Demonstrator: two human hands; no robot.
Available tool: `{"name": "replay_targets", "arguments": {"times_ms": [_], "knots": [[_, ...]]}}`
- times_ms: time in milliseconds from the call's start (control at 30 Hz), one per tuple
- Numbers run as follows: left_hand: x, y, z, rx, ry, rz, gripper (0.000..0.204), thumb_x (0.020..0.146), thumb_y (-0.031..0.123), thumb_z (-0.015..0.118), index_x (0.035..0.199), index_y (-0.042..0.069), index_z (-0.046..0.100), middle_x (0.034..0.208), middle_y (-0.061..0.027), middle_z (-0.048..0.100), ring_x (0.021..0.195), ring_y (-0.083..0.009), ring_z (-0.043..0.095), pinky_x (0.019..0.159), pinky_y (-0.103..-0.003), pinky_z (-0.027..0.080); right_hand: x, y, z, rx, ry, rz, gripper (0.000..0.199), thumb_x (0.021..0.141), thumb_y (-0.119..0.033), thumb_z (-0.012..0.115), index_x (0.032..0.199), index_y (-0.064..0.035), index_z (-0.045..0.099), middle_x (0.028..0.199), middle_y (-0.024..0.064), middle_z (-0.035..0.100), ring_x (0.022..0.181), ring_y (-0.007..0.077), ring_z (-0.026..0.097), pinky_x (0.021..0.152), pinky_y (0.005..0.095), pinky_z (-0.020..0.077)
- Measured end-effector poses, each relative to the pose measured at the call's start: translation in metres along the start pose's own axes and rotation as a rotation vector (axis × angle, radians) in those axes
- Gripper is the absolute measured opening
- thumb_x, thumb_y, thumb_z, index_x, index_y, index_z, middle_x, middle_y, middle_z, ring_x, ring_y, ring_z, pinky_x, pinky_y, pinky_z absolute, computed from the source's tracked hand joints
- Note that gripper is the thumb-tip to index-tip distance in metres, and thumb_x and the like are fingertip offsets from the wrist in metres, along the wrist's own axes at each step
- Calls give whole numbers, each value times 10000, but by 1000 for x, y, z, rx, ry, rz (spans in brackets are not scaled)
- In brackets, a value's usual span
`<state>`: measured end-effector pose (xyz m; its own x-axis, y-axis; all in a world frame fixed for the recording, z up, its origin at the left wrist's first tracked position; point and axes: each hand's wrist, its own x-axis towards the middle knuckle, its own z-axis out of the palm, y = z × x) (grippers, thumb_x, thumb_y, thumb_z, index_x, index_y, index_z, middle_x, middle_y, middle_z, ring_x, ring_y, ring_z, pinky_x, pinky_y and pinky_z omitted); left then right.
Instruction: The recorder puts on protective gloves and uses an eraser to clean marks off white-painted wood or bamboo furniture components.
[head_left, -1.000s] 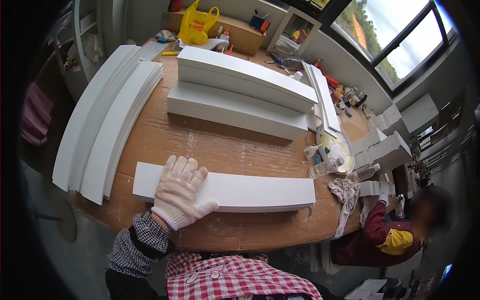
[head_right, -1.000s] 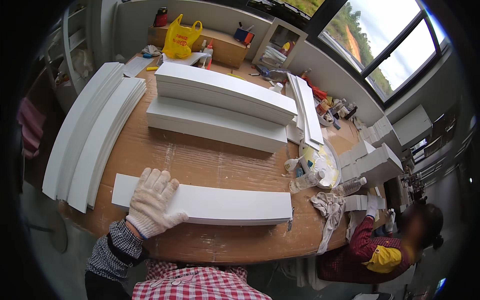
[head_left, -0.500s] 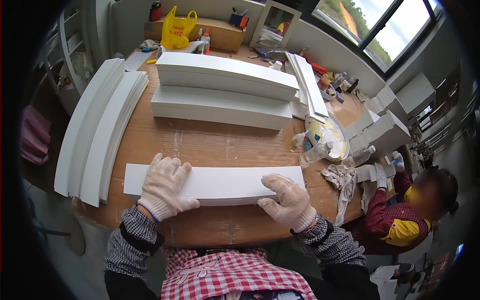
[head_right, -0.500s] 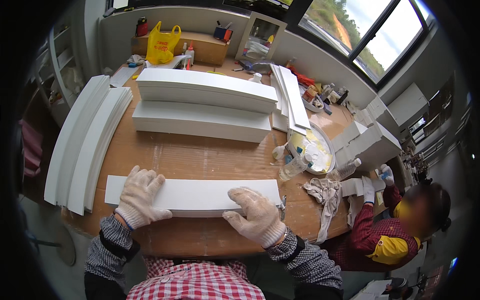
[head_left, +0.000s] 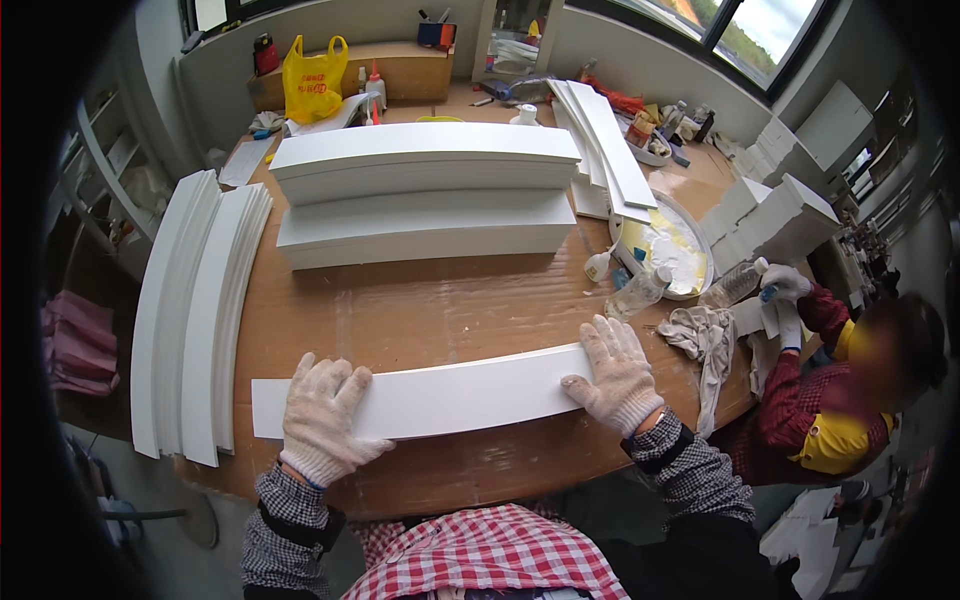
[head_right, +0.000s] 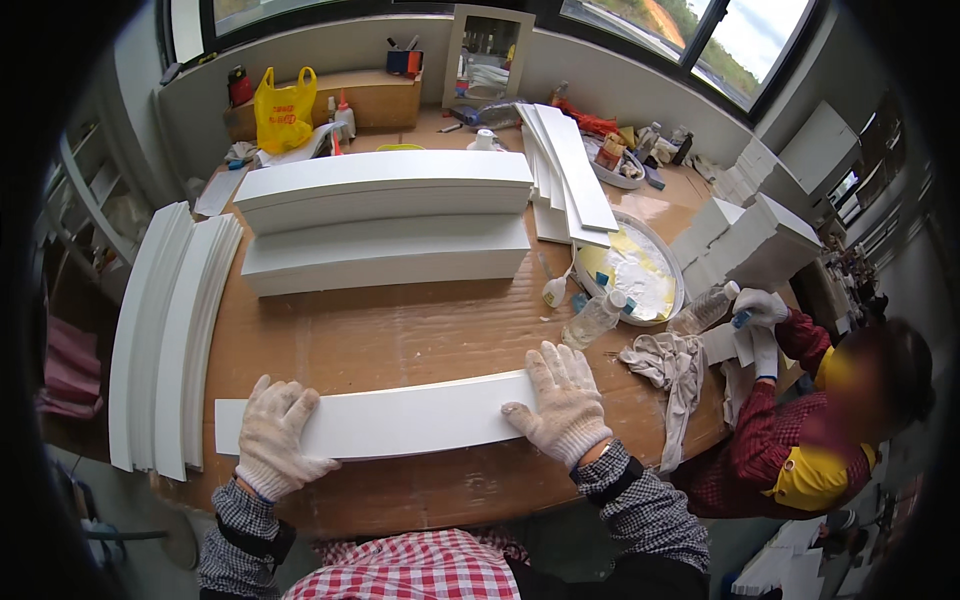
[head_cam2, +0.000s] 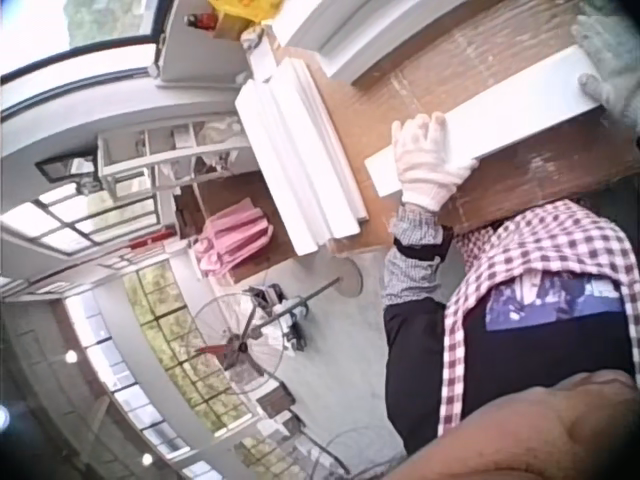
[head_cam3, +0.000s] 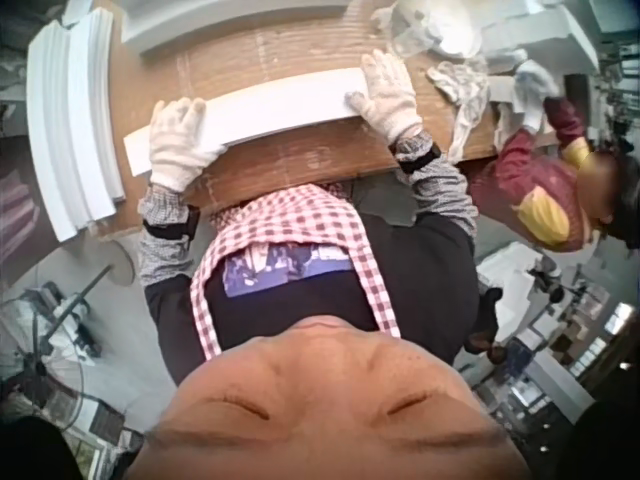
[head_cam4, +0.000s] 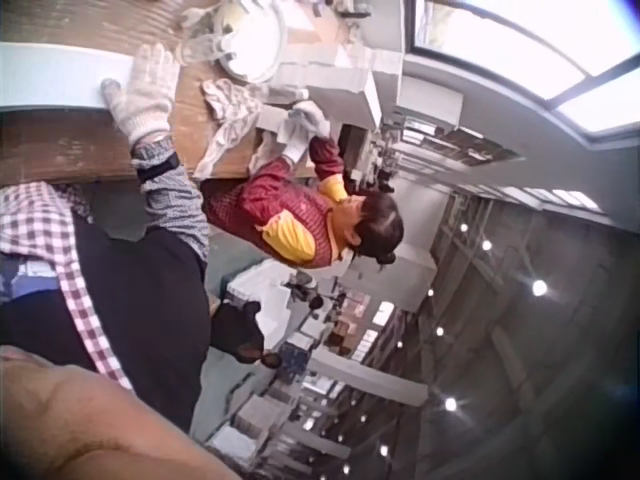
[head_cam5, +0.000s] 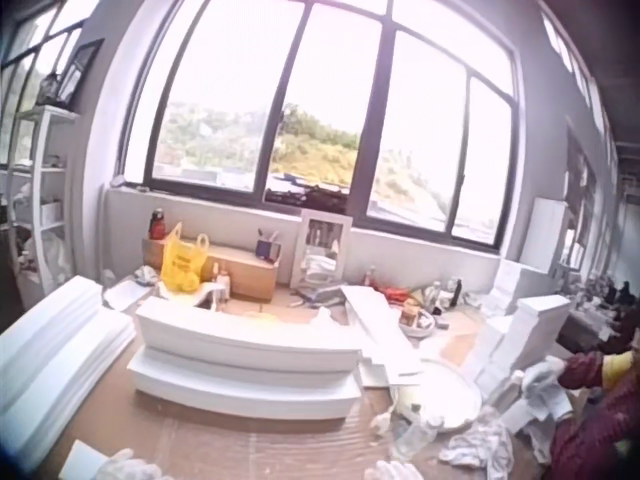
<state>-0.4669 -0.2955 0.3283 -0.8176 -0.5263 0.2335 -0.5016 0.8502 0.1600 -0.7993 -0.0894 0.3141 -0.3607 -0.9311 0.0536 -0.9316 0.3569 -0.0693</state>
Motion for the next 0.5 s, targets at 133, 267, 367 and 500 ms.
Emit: {"name": "replay_targets", "arguments": {"times_ms": [133,267,367,500], "knots": [[3,1,-1,-49,-42,-25,738,477,462,874,1047,70,617,1016,-90,574,1021,-280,569,1103,-506,354,-28,46,14,85,266,155,512,849,-355,684,1207,10,651,1246,237,633,1232,385,553,1089,466,398],[1,-1,-6,-33,-80,-34,742,495,463,864,1070,58,627,1034,-101,584,1025,-284,571,1094,-514,356,-45,37,3,451,429,264,251,835,-207,708,970,4,729,998,188,721,985,345,677,896,421,525],[-2,1,-7,11,-32,-1,750,545,461,845,1122,31,634,1054,-118,595,1031,-300,571,1098,-504,348,-55,23,0,588,490,222,115,836,-130,690,856,-21,718,875,134,720,853,297,687,776,388,530],[6,16,-12,-490,-120,-52,679,745,460,779,1209,-8,613,1156,-148,590,1140,-283,548,1142,-455,328,-51,-16,-9,682,572,-84,227,870,-222,706,986,-27,710,977,150,704,917,315,672,822,402,532]]}}
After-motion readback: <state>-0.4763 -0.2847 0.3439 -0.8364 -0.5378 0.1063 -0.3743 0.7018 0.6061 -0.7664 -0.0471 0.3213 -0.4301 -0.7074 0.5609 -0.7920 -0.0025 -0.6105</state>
